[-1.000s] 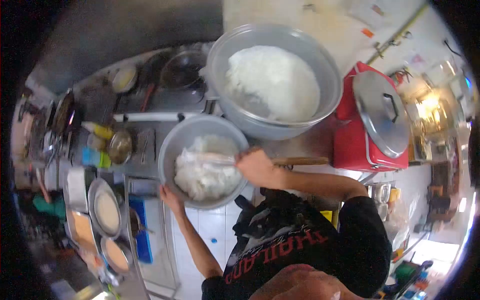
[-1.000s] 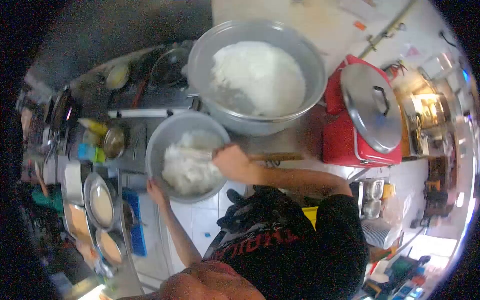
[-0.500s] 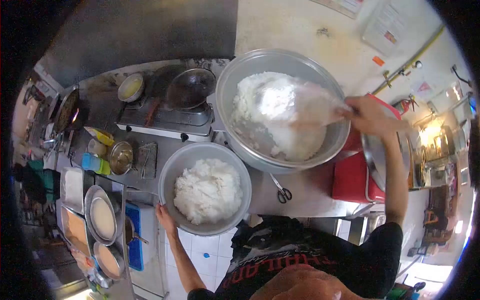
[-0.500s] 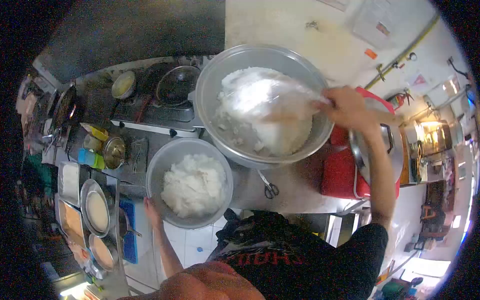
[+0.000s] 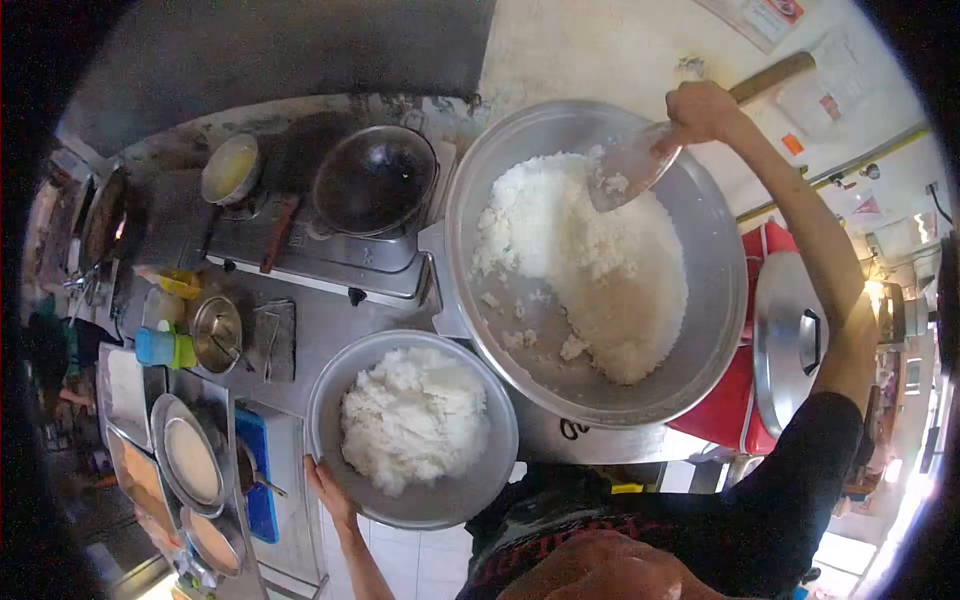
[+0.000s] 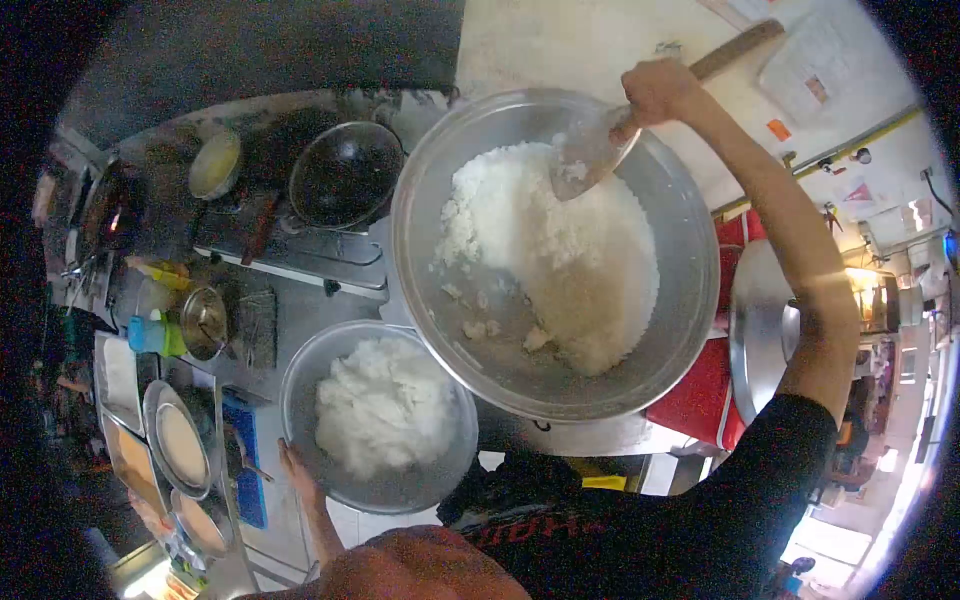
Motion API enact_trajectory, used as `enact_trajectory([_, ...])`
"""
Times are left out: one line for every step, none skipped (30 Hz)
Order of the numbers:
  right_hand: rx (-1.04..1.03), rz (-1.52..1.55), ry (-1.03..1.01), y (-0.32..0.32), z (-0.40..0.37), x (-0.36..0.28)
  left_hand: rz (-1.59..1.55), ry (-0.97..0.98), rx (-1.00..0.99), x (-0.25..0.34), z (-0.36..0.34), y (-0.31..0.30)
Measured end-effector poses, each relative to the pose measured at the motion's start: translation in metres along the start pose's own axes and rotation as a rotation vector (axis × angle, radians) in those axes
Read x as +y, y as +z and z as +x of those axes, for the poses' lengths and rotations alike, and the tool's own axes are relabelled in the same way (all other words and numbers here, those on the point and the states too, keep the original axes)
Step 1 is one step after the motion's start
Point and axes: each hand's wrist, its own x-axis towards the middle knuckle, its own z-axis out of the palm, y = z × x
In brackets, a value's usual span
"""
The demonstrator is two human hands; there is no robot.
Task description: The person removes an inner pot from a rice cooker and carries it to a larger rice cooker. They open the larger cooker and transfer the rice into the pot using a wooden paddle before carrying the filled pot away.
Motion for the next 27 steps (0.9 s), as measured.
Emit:
enact_trajectory([-0.062, -0.002, -0.014, -0.007, 0.009, -0.007, -0.038, -0.016, -0.002, -0.002, -0.002, -0.002])
enact_trajectory([-0.122, -0.002, -0.024, -0.01, 0.016, -0.015, -0.075, -0.029, -0.004, -0.004, -0.002, -0.005])
enact_trajectory([-0.135, 0.005, -0.039, -0.005, 0.022, -0.018, -0.173, -0.067, -0.008, -0.006, 0.001, -0.004])
enact_trajectory([-0.157, -0.016, -0.052, -0.005, 0.029, -0.023, -0.273, -0.111, -0.011, -0.008, 0.001, -0.004])
enact_trajectory([-0.18, -0.037, -0.066, -0.007, 0.035, -0.029, -0.29, -0.121, -0.015, -0.012, -0.001, -0.004])
enact_trajectory([-0.201, -0.056, -0.078, -0.005, 0.04, -0.033, -0.308, -0.131, -0.02, -0.017, -0.003, -0.004])
enact_trajectory([-0.177, -0.03, -0.051, 0.008, 0.045, -0.034, -0.242, -0.096, -0.031, -0.022, -0.004, -0.008])
enact_trajectory([-0.178, -0.036, -0.054, 0.009, 0.045, -0.042, -0.18, -0.057, -0.04, -0.028, -0.002, -0.012])
enact_trajectory([-0.175, -0.048, -0.061, 0.004, 0.048, -0.051, -0.18, -0.025, -0.056, -0.038, -0.002, -0.015])
enact_trajectory([-0.176, -0.058, -0.069, 0.0, 0.049, -0.06, -0.177, 0.006, -0.072, -0.048, -0.003, -0.018])
enact_trajectory([-0.189, -0.088, -0.068, -0.001, 0.048, -0.067, -0.175, 0.039, -0.09, -0.044, -0.001, -0.018])
enact_trajectory([-0.174, -0.078, -0.068, -0.002, 0.046, -0.072, -0.161, 0.032, -0.083, -0.04, 0.0, -0.016])
enact_trajectory([-0.156, -0.069, -0.068, -0.002, 0.043, -0.077, -0.15, 0.025, -0.074, -0.035, -0.003, -0.015])
enact_trajectory([-0.137, -0.062, -0.07, -0.002, 0.04, -0.08, -0.139, 0.018, -0.064, -0.023, -0.005, -0.011])
enact_trajectory([-0.143, -0.049, -0.058, 0.002, 0.037, -0.079, -0.18, -0.022, -0.05, -0.011, -0.007, -0.007])
enact_trajectory([-0.147, -0.034, -0.046, 0.008, 0.032, -0.078, -0.218, -0.061, -0.035, 0.001, -0.009, -0.004])
enact_trajectory([-0.149, -0.022, -0.035, 0.013, 0.028, -0.079, -0.26, -0.1, -0.018, 0.006, -0.009, -0.002])
enact_trajectory([-0.141, -0.03, -0.019, 0.016, 0.024, -0.08, -0.26, -0.106, -0.016, 0.004, -0.009, -0.002])
enact_trajectory([-0.134, -0.035, -0.002, 0.018, 0.018, -0.082, -0.257, -0.109, -0.015, -0.001, -0.007, -0.003])
enact_trajectory([-0.124, -0.04, 0.015, 0.02, 0.012, -0.085, -0.255, -0.112, -0.011, -0.006, -0.005, -0.004])
enact_trajectory([-0.156, -0.029, 0.039, 0.02, 0.008, -0.087, -0.238, -0.102, -0.021, -0.013, -0.003, -0.006])
enact_trajectory([-0.19, -0.016, 0.064, 0.021, 0.002, -0.089, -0.219, -0.092, -0.031, -0.022, -0.001, -0.009])
enact_trajectory([-0.223, -0.006, 0.087, 0.021, -0.002, -0.09, -0.203, -0.084, -0.041, -0.021, -0.001, -0.009])
enact_trajectory([-0.186, -0.002, 0.101, 0.024, -0.008, -0.092, -0.229, -0.106, -0.031, -0.019, -0.001, -0.009])
enact_trajectory([-0.146, -0.001, 0.112, 0.028, -0.014, -0.093, -0.258, -0.13, -0.019, -0.018, 0.0, -0.006])
enact_trajectory([-0.108, 0.001, 0.121, 0.032, -0.019, -0.094, -0.286, -0.157, -0.007, -0.011, -0.001, -0.003])
enact_trajectory([-0.086, 0.014, 0.123, 0.036, -0.024, -0.094, -0.285, -0.148, -0.001, 0.001, -0.005, 0.0])
